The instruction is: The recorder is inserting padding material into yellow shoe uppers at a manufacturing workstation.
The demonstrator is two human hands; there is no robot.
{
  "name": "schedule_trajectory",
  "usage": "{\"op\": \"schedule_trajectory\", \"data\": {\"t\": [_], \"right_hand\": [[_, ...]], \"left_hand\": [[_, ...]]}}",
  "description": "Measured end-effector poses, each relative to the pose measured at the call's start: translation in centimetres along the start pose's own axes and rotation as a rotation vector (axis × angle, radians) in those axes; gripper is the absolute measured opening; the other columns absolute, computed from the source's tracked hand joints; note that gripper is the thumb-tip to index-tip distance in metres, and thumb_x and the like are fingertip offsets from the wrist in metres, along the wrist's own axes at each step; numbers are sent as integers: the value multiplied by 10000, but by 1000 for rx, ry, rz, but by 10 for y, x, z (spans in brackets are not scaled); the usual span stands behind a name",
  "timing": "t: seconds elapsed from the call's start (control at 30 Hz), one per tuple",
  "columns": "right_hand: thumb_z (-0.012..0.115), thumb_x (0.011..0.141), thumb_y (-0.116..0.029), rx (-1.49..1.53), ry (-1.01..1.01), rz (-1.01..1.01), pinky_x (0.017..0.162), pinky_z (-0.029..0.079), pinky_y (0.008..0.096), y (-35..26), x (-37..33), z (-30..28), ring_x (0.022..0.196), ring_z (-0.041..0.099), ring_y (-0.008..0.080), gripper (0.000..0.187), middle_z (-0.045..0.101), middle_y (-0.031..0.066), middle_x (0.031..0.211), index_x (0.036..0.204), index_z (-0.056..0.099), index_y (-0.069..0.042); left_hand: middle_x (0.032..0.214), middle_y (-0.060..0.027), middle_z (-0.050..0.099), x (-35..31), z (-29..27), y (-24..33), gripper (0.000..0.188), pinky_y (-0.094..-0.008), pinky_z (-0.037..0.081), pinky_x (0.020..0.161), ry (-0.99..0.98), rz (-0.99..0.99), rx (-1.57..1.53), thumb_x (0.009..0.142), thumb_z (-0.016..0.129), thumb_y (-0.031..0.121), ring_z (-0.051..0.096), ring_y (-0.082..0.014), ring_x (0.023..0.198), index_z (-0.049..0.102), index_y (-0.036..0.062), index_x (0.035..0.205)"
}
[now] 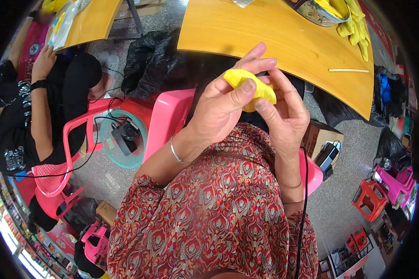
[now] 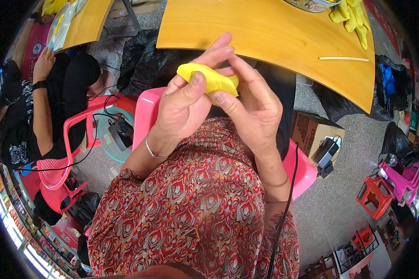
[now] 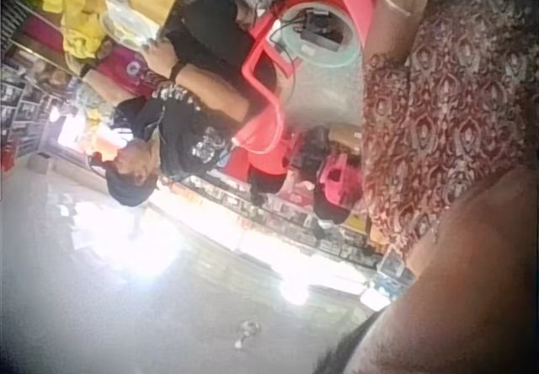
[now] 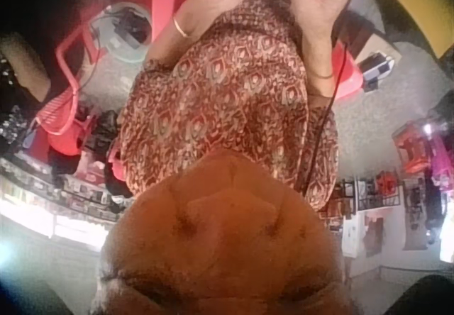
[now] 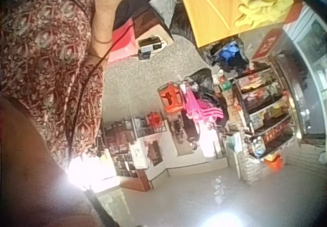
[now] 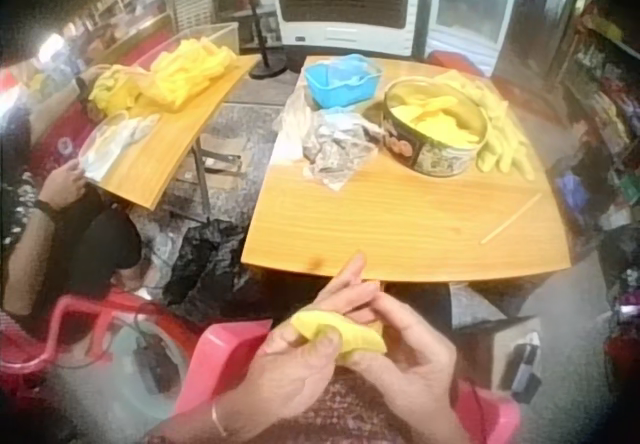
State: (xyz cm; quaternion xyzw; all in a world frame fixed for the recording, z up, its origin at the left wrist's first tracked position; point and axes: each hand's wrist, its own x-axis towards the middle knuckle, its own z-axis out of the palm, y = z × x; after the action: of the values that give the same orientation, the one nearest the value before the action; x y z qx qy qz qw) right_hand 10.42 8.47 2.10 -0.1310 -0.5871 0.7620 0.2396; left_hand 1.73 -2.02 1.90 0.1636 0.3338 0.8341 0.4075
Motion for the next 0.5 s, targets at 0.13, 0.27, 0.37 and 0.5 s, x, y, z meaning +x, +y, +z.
{"op": "schedule_trajectory", "data": {"t": [0.13,0.27,0.37,0.5], "right_hand": [[698,792,94,-25,0,-5,954,464,303,0,1,-4,1074,562,167,505,570,130,1210,1269,534,73],[714,778,96,-69,33,-38,918,483,286,3,0,-3,1040,577,154,510,596,122,1149,1257,543,71],[721,771,96,-40,47,-32,910,485,282,1,0,0,1017,588,153,507,613,118,1118,1247,549,72],[724,766,95,10,21,-34,908,490,289,1,1,0,1015,597,162,501,635,122,1081,1236,550,76]], "left_hand": [[1383,-192,463,-1,5,6,451,-380,399,1053,142,74,144,935,599,184,495,-243,1239,484,-44,1308],[1201,-181,611,-6,7,22,348,-374,438,1019,180,36,372,932,596,116,590,-242,1115,539,-50,1233],[1159,-186,633,-7,2,25,327,-381,442,1009,163,27,405,955,559,141,611,-244,1079,550,-54,1217],[1131,-196,645,-5,-3,26,326,-383,455,983,103,66,440,985,506,189,614,-251,1079,575,-62,1181]]}}
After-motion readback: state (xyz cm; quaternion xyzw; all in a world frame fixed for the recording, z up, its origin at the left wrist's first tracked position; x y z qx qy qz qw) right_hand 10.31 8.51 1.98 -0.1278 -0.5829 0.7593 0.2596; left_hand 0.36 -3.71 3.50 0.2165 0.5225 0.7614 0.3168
